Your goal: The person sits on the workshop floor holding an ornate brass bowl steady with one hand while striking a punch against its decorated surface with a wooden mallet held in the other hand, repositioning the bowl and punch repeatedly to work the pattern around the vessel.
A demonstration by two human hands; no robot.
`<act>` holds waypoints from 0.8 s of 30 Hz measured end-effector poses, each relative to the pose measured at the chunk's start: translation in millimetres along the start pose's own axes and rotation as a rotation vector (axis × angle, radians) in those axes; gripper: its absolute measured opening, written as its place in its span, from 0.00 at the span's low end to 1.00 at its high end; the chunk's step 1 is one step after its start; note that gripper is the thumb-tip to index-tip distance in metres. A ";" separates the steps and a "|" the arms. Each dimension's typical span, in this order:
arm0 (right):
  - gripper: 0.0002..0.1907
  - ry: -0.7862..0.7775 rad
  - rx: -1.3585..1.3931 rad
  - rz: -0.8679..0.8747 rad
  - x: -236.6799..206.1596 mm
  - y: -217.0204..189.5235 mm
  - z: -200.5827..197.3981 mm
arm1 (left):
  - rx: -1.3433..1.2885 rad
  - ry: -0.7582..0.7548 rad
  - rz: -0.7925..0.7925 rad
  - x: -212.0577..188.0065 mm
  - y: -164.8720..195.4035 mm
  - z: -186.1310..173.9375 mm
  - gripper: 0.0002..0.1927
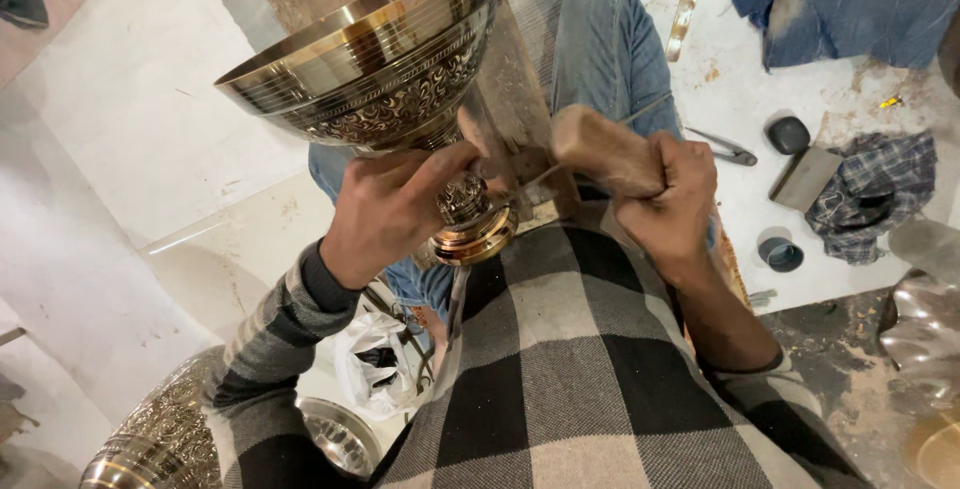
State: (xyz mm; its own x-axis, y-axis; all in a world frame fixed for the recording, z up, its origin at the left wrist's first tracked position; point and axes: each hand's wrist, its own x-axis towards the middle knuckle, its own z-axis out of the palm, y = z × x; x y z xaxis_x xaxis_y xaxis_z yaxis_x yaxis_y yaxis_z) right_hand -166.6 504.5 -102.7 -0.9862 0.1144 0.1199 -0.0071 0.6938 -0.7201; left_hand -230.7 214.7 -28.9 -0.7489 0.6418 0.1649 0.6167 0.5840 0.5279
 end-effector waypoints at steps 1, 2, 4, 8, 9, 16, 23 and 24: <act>0.10 -0.041 0.205 0.061 1.0 -1.4 -0.9 | -0.001 0.047 -0.021 -0.8 1.4 1.3 0.29; 0.09 -0.084 0.411 0.122 2.8 -1.9 -1.3 | 0.025 0.042 -0.041 -1.3 2.8 2.1 0.30; 0.09 -0.150 0.272 0.216 7.6 -1.9 -1.1 | 0.069 0.026 -0.082 -1.4 6.4 2.8 0.32; 0.13 -0.230 -0.157 0.053 20.5 -0.6 -0.7 | 0.056 -0.005 -0.089 3.0 9.1 -1.1 0.35; 0.12 -0.209 0.017 0.080 22.6 0.3 -1.8 | 0.054 -0.014 -0.099 4.3 10.1 -1.5 0.35; 0.14 -0.049 0.269 -0.068 28.6 -3.3 -20.5 | 0.044 -0.028 -0.100 9.1 13.2 -5.3 0.32; 0.14 -0.139 -0.020 -0.094 21.9 1.8 -24.0 | 0.002 0.009 -0.061 11.5 12.4 -5.3 0.30; 0.10 -0.177 0.256 -0.009 19.5 3.1 -22.7 | 0.007 0.015 -0.049 11.1 12.2 -6.0 0.30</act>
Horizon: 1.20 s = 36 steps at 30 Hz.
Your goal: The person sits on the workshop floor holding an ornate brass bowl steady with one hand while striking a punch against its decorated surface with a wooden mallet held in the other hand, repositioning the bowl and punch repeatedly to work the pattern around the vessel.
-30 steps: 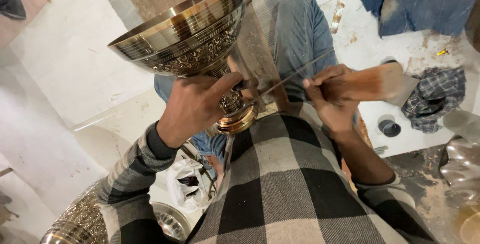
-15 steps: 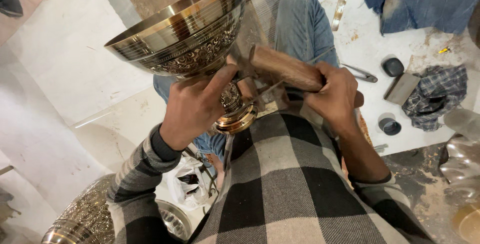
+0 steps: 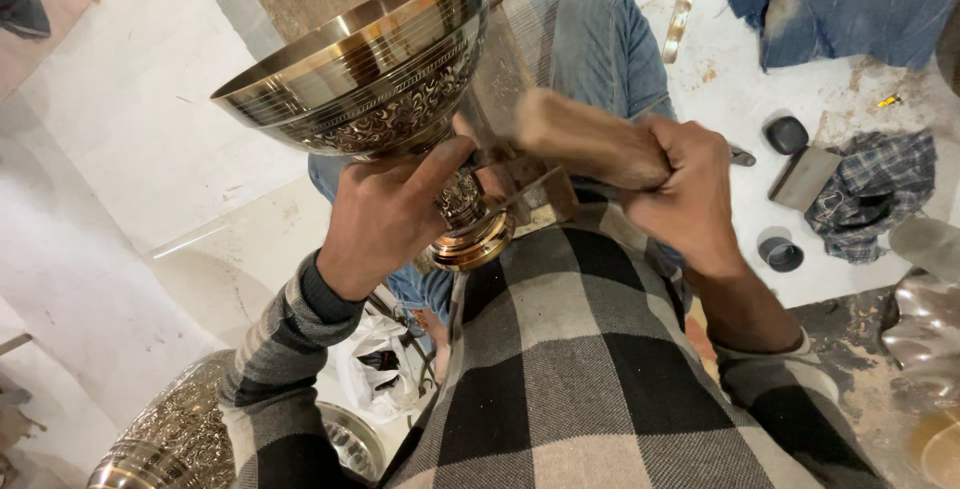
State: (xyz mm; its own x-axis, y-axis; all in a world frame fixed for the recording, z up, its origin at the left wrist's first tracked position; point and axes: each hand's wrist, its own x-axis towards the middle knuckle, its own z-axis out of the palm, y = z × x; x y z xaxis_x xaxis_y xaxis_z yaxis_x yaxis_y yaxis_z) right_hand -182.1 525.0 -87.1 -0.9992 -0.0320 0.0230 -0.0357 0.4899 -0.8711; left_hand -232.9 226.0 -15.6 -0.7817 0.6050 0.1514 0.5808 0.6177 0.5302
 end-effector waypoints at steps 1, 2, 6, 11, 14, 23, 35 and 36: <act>0.06 -0.026 0.279 0.061 -1.9 2.0 0.5 | 0.004 0.010 0.014 0.1 -0.1 -0.1 0.31; 0.03 -0.055 0.560 0.124 -3.7 3.8 0.9 | 0.004 -0.013 -0.013 0.0 -0.2 -0.4 0.29; 0.12 0.024 -0.080 -0.006 -9.2 8.8 0.8 | 0.000 -0.040 -0.020 0.5 0.1 -1.3 0.30; 0.12 0.034 -0.198 -0.079 -14.6 8.4 2.4 | 0.004 -0.078 -0.013 1.0 -0.6 -3.2 0.31; 0.09 0.004 0.209 -0.012 -16.3 6.5 5.1 | -0.004 -0.079 0.008 0.5 -2.2 -2.9 0.32; 0.15 0.009 0.569 0.086 -16.5 -1.7 5.8 | 0.038 -0.098 0.037 2.0 -4.0 0.3 0.33; 0.11 0.133 0.407 0.077 -33.1 13.2 24.4 | 0.008 -0.177 0.056 8.6 0.0 -4.9 0.31; 0.10 0.133 0.233 0.067 -33.9 12.3 23.3 | 0.005 -0.169 0.079 9.1 0.3 -5.9 0.31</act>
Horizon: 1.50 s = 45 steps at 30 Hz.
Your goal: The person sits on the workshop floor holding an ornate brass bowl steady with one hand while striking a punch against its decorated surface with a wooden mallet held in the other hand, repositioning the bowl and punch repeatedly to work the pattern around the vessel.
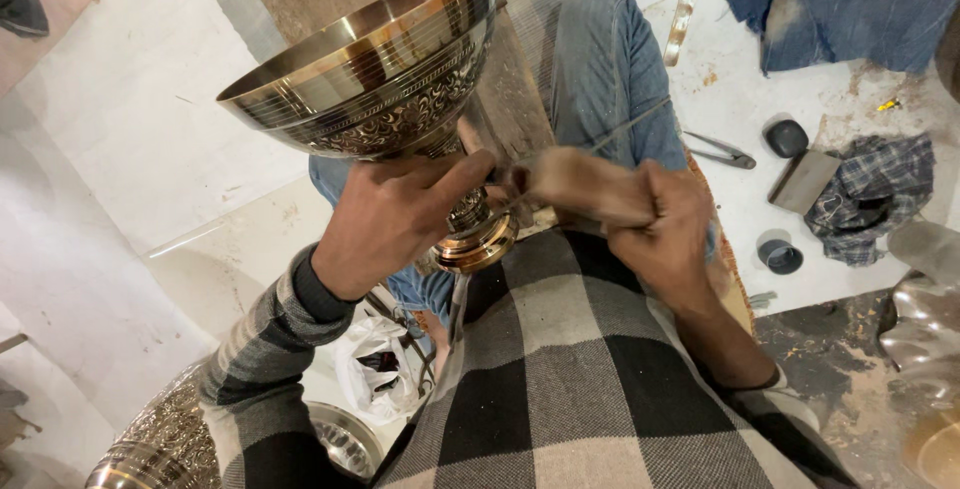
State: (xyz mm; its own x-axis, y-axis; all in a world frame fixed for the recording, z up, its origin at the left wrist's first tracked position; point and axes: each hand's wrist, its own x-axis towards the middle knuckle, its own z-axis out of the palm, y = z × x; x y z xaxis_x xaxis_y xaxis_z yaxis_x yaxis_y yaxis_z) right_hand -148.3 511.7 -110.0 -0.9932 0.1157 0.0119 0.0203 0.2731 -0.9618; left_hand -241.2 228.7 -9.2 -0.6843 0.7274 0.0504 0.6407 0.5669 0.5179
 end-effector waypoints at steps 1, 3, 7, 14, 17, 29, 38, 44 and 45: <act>0.10 0.002 -0.170 -0.027 0.3 -1.2 0.3 | 0.005 0.011 0.023 0.8 0.1 -0.9 0.32; 0.12 0.034 -0.239 -0.125 0.8 -4.6 2.2 | 0.001 -0.006 0.039 2.1 -0.1 -2.5 0.31; 0.18 0.169 -0.240 -0.363 5.3 -8.2 11.6 | 0.026 -0.021 0.061 2.5 -0.6 -3.5 0.29; 0.10 0.129 0.085 -0.243 15.6 -8.6 19.5 | 0.031 -0.016 0.091 7.9 -1.1 2.1 0.20; 0.14 0.062 -0.495 -0.161 16.3 -11.1 19.6 | 0.028 -0.035 0.070 10.4 1.2 1.9 0.20; 0.14 -0.163 -0.448 -0.040 37.6 -4.5 -3.8 | 0.100 0.058 -0.073 14.8 12.0 0.2 0.34; 0.22 -0.016 0.382 -0.032 39.6 -5.9 -4.2 | 0.077 0.051 -0.096 12.1 11.8 2.4 0.32; 0.08 0.042 0.214 -0.163 38.1 -3.4 -0.4 | 0.050 0.008 -0.146 12.0 10.0 6.7 0.31; 0.08 -0.043 0.222 -0.154 36.5 -2.1 -1.1 | 0.037 0.021 -0.137 12.0 10.0 5.4 0.31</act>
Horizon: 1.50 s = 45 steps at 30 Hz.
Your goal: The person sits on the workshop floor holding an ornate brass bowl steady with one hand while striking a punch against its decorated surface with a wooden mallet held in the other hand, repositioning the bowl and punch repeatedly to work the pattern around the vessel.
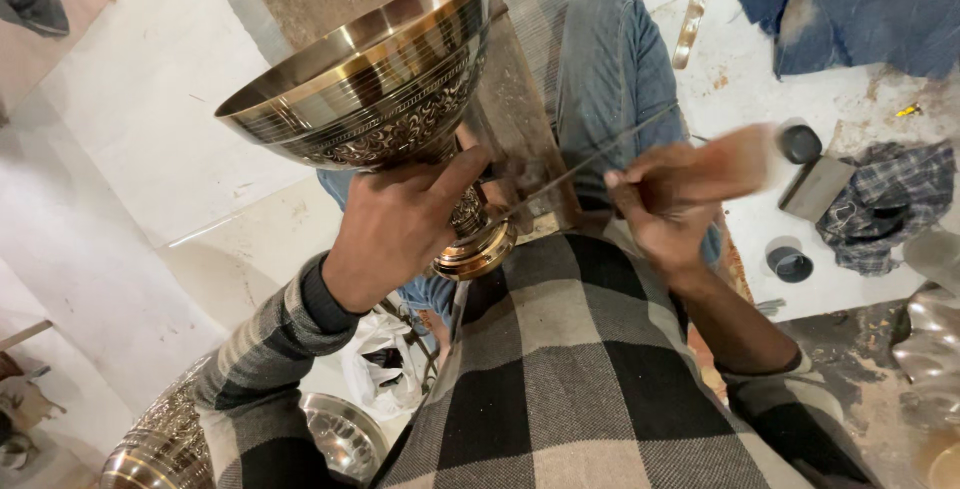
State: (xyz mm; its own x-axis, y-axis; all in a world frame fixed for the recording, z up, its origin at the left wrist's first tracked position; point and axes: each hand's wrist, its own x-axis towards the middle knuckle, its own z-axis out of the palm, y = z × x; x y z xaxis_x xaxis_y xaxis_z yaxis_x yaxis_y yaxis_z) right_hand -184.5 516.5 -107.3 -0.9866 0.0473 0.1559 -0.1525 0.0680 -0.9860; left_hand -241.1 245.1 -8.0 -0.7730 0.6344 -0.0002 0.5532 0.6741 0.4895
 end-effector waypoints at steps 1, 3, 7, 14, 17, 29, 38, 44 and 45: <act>0.08 -0.085 0.014 0.023 -1.6 0.1 -1.0 | -0.017 0.009 0.005 -0.4 1.0 -1.2 0.31; 0.09 -0.104 -0.038 0.051 -7.4 0.8 -5.0 | -0.023 0.018 0.012 -0.7 3.3 -2.4 0.33; 0.14 -0.089 -0.449 0.076 -12.4 -3.0 -10.6 | -0.019 0.005 0.008 -2.1 0.9 -1.1 0.32; 0.10 0.150 0.129 0.138 -22.0 -17.6 21.9 | -0.408 0.721 -0.148 -28.5 6.3 34.8 0.16; 0.12 0.065 0.310 0.095 -29.1 -19.2 35.6 | -0.827 1.043 -0.170 -41.0 7.4 62.1 0.14; 0.13 -0.044 -0.281 0.126 -23.5 11.9 41.6 | -1.359 1.204 -0.234 -45.3 -11.6 116.6 0.17; 0.21 -0.445 -0.872 -0.172 28.2 -121.2 39.7 | -0.898 1.202 -0.188 -38.6 -13.6 114.0 0.18; 0.25 -0.936 -1.232 0.111 91.0 -177.5 57.5 | -0.640 1.207 -0.208 -41.1 -20.2 123.6 0.15; 0.28 -0.977 -1.312 0.034 97.2 -181.6 61.0 | -0.649 1.205 -0.214 -41.2 -21.7 126.3 0.14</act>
State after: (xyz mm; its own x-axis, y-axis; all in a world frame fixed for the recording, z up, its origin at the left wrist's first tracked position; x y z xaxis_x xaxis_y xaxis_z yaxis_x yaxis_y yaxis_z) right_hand -256.2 448.0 83.2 -0.7252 -0.5110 -0.4615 -0.4844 0.8550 -0.1854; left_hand -182.0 252.1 -128.7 -0.7962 -0.3965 0.4570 0.4059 0.2100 0.8894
